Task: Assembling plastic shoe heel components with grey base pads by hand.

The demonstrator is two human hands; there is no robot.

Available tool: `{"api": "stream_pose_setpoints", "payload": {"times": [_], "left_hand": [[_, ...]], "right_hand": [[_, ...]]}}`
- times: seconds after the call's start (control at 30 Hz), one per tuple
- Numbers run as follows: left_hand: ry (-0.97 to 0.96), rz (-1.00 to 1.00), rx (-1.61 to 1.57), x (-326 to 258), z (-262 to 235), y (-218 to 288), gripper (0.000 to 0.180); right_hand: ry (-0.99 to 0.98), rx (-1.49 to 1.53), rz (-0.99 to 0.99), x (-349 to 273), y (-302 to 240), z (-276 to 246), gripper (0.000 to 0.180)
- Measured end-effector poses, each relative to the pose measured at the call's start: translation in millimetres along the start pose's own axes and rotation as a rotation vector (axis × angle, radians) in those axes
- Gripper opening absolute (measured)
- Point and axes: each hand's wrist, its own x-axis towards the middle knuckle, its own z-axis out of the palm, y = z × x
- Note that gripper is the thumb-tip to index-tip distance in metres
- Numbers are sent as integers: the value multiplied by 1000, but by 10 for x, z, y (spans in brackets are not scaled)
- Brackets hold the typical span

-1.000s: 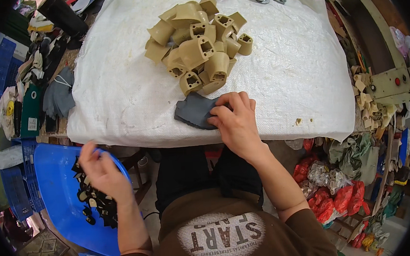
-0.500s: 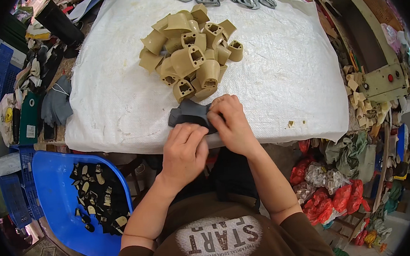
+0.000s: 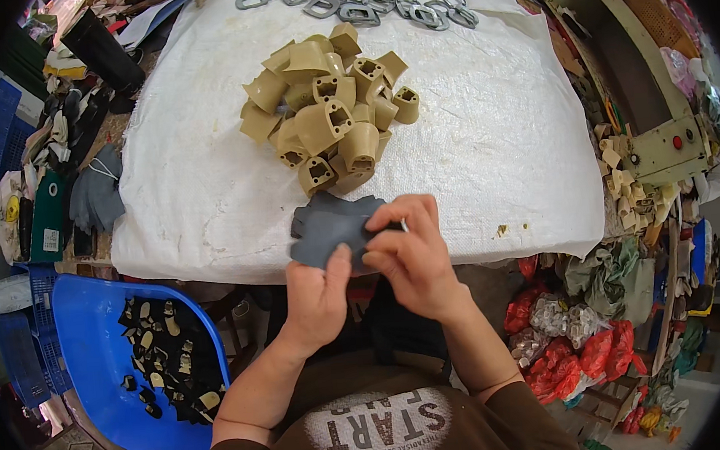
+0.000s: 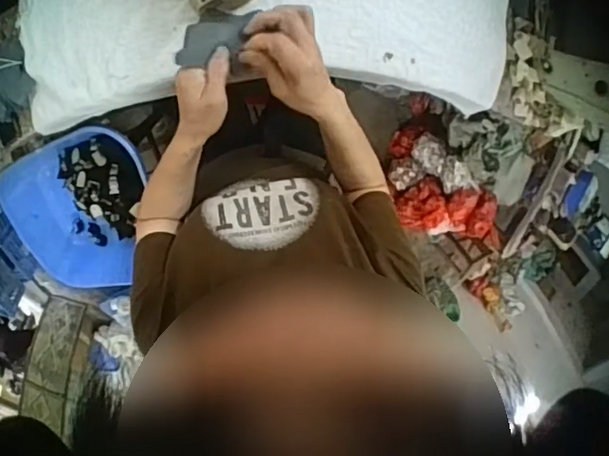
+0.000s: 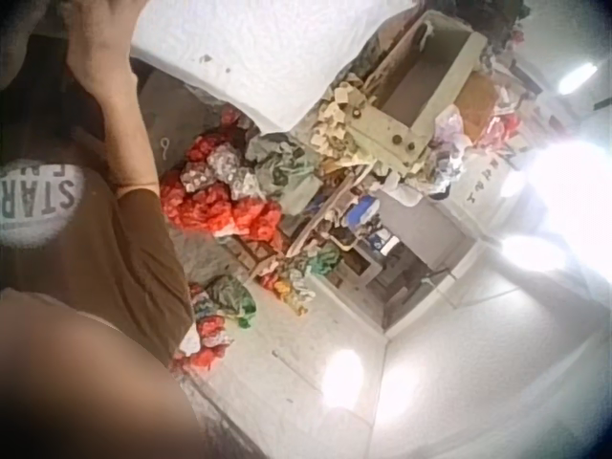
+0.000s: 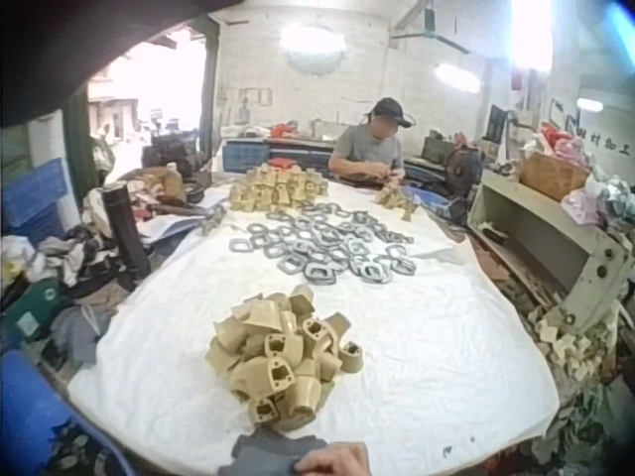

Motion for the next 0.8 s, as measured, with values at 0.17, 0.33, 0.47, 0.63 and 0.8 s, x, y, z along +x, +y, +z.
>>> {"api": "stream_pose_setpoints", "payload": {"times": [0.17, 0.33, 0.47, 0.63, 0.8], "left_hand": [[146, -98, -387, -40, -28, -188, 24], [166, -98, -417, 153, 89, -348, 27], [201, -46, -234, 238, 109, -298, 29], [212, -45, -236, 232, 135, -312, 26], [224, -117, -375, 179, 132, -310, 23]], "right_hand": [[350, -62, 190, 303, 354, 145, 38], [298, -142, 143, 277, 602, 308, 48], [509, 521, 637, 65, 749, 109, 37], [445, 212, 414, 112, 546, 4, 35], [249, -159, 185, 367, 541, 188, 46]]}}
